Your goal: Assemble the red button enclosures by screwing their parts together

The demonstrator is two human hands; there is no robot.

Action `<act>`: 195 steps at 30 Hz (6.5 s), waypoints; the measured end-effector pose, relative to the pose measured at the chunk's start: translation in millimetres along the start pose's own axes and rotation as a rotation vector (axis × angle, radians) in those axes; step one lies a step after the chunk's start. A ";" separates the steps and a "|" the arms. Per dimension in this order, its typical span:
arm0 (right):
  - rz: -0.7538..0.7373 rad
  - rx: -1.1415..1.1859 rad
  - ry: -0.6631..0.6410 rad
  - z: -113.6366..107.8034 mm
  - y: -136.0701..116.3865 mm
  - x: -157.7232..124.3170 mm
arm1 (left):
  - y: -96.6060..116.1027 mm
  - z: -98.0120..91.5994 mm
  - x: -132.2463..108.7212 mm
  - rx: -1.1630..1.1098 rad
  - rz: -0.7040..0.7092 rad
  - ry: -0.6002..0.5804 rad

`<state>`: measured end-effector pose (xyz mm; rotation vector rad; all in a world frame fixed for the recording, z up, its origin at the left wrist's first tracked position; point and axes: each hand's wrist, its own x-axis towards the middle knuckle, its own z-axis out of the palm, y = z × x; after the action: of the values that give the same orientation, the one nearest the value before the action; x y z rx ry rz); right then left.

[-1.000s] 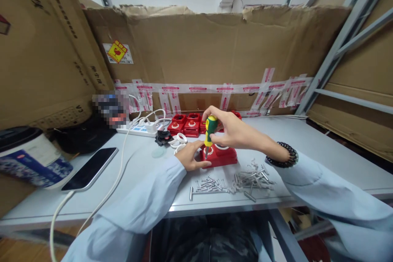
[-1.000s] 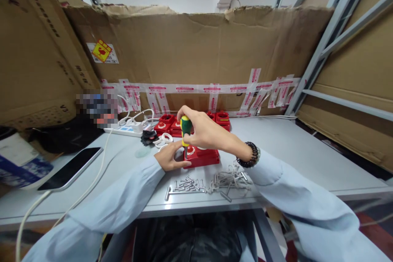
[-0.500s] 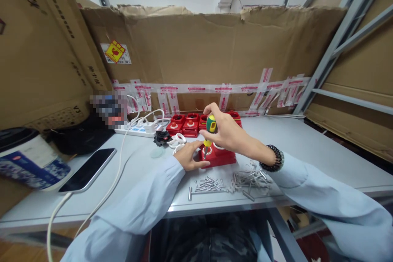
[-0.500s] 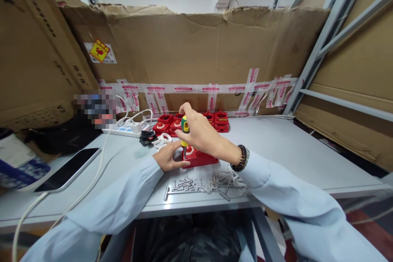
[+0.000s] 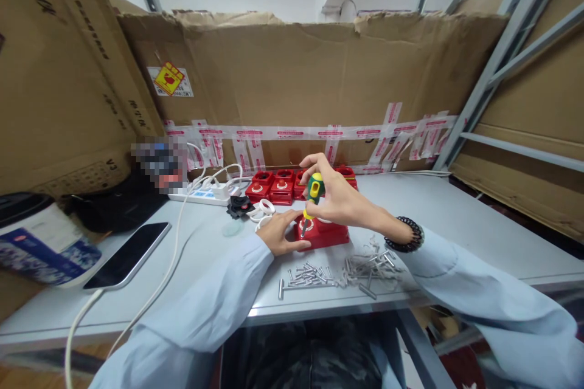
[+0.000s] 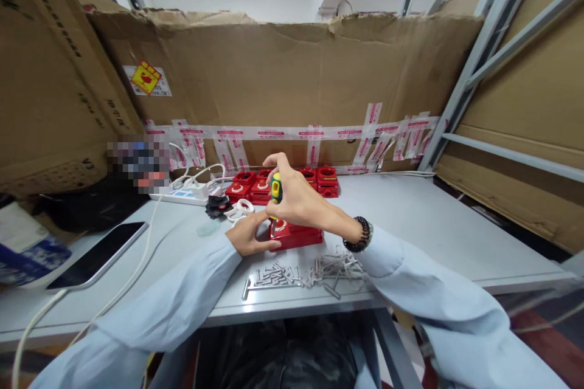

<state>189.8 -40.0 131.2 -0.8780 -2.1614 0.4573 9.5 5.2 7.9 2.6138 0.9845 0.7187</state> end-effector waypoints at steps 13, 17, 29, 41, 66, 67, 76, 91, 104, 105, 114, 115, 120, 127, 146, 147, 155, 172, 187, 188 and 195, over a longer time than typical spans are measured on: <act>-0.008 0.208 0.077 9.6 5.8 -1.5 | 12.3 -19.5 -4.9 -0.061 0.206 0.140; 0.035 0.053 0.107 9.2 5.3 -1.9 | 12.3 -16.7 -4.1 -0.101 0.190 0.095; 0.021 0.088 0.007 -0.2 4.5 -6.8 | 5.2 -11.0 -1.1 -0.038 0.142 0.037; -0.080 0.252 0.268 -10.1 3.5 -6.7 | 9.5 -4.2 1.1 0.279 0.199 0.036; 0.050 0.157 0.837 -27.2 57.4 -22.0 | 43.9 -1.6 -16.7 -0.102 0.301 -0.190; 0.052 0.139 0.849 -26.8 57.3 -22.3 | 43.1 -1.0 -16.9 -0.101 0.296 -0.193; 0.045 -0.020 0.583 -27.9 62.4 -26.4 | 38.1 -16.9 -8.8 -0.032 0.119 0.251; 0.489 -0.701 -0.153 -21.1 111.9 -28.9 | 17.5 -7.5 12.0 -0.136 -0.058 0.149; 0.529 -0.651 -0.358 -8.8 113.5 -33.9 | -1.1 -24.2 13.7 -0.394 -0.214 0.464; 0.503 -0.647 -0.337 -11.7 109.6 -32.9 | -3.4 -28.3 13.8 -0.426 -0.220 0.504; 0.173 -0.026 -0.347 -16.6 83.2 -30.6 | -20.2 -87.1 0.9 -0.502 -0.263 1.000; 0.171 -0.030 -0.369 -14.4 83.7 -31.2 | -22.0 -90.6 -0.8 -0.511 -0.269 1.036; 0.119 -0.029 -0.325 -11.5 81.7 -32.6 | -29.6 -97.3 -4.9 -0.543 -0.242 1.113; -0.025 -0.202 -0.250 -3.8 42.8 -2.9 | -32.4 -101.5 -7.8 -0.504 -0.252 1.161; -0.143 -0.685 -0.233 154.4 59.9 103.6 | -35.6 -98.3 -8.5 -0.388 -0.292 1.112; -0.152 -0.692 -0.231 156.2 60.0 102.7 | -35.9 -98.1 -8.5 -0.383 -0.299 1.112; -0.410 -0.749 -0.250 157.0 53.8 99.9 | -35.9 -97.9 -8.6 -0.363 -0.294 1.099; -0.102 -0.254 -0.229 57.5 18.3 35.3 | -12.0 -71.9 -2.6 -0.224 -0.243 0.857; 0.135 0.501 0.245 14.5 53.2 -30.6 | 55.7 -37.4 25.0 -0.022 0.265 0.516; 0.149 0.533 0.209 14.1 54.8 -31.3 | 55.7 -37.7 26.0 0.015 0.285 0.518; 0.317 0.718 0.058 26.3 52.6 -34.8 | 43.5 -27.5 26.7 0.279 0.369 0.606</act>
<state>210.3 -29.0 67.0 -0.7907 -1.6072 1.2500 36.0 -7.2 58.0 2.9182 0.7786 1.6422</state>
